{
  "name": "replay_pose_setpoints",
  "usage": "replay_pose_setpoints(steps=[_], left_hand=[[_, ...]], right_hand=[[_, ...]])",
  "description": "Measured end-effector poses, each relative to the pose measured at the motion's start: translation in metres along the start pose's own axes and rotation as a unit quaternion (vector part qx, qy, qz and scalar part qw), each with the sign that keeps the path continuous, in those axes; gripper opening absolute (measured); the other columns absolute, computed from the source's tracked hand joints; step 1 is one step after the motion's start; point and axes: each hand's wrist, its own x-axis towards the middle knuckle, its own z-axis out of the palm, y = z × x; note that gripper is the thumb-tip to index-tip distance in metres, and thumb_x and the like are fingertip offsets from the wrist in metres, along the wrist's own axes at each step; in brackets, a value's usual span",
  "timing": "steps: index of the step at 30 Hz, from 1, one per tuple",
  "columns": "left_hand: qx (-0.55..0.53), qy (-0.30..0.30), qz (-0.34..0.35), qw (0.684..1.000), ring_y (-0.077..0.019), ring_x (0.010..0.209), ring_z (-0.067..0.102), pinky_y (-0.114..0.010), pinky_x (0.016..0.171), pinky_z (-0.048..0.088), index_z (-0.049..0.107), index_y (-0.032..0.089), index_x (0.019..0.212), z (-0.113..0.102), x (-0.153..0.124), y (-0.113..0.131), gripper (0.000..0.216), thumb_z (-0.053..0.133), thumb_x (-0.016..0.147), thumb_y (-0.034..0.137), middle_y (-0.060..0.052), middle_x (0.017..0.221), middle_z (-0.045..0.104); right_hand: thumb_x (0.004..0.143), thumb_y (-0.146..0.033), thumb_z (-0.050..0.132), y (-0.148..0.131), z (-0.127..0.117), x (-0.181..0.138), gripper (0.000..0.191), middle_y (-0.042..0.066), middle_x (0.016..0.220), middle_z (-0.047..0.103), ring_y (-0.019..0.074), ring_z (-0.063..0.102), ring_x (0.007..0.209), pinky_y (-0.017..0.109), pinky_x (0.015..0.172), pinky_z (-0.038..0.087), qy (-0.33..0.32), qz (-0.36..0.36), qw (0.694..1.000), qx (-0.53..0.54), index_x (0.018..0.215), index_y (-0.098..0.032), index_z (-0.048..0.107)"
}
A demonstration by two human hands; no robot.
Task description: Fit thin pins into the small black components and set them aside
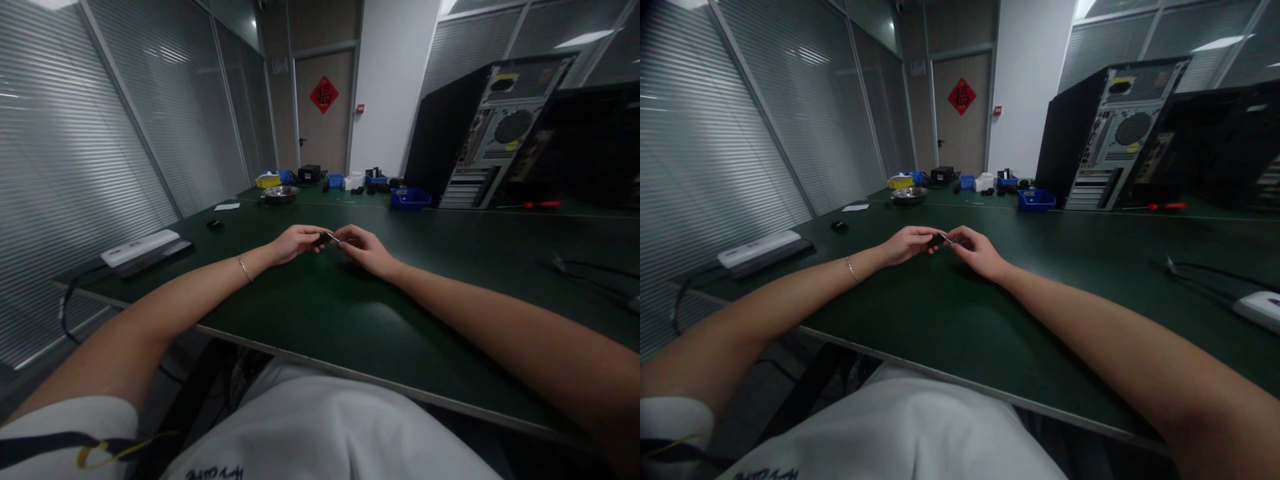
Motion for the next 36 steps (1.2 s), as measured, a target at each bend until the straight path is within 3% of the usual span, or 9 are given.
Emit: replay_pose_setpoints(steps=[5,12,28,36], left_hand=[[-0.021,0.007,-0.012,1.000,-0.0180,0.085,0.062,-0.036,0.083,0.046,0.062,0.010,0.115,-0.0022,0.0000,0.0009,0.034,0.059,0.082,0.017,-0.015,0.106,0.064],[-0.050,0.029,-0.002,0.998,-0.0229,0.100,0.063,-0.045,0.097,0.043,0.060,0.010,0.105,-0.0026,-0.0002,0.0036,0.023,0.057,0.082,0.009,-0.013,0.108,0.062],[-0.081,0.037,-0.024,0.996,-0.0249,0.101,0.063,-0.050,0.097,0.044,0.048,0.012,0.098,-0.0009,-0.0012,0.0061,0.021,0.061,0.082,0.009,-0.013,0.108,0.061],[-0.072,0.073,-0.006,0.995,-0.0233,0.098,0.065,-0.043,0.091,0.050,0.046,0.012,0.091,-0.0062,0.0015,0.0061,0.024,0.066,0.078,0.011,-0.011,0.100,0.064]], right_hand=[[0.084,-0.034,0.053,-0.0017,-0.0001,0.0000,0.029,0.003,0.088,0.057,0.0090,0.050,0.059,0.021,0.047,0.041,0.015,0.007,1.000,0.000,0.108,-0.018,0.054],[0.084,-0.033,0.054,-0.0050,-0.0002,-0.0006,0.028,0.004,0.089,0.058,0.0098,0.051,0.061,0.022,0.048,0.042,0.011,0.013,1.000,-0.007,0.107,-0.017,0.055],[0.084,-0.035,0.053,-0.0027,0.0000,-0.0001,0.029,0.003,0.087,0.057,0.0096,0.051,0.060,0.021,0.047,0.042,0.008,0.008,1.000,-0.008,0.107,-0.017,0.055],[0.084,-0.035,0.054,-0.0076,0.0000,-0.0009,0.030,0.004,0.088,0.058,0.0102,0.051,0.061,0.022,0.048,0.042,0.003,0.013,1.000,-0.013,0.108,-0.018,0.055]])
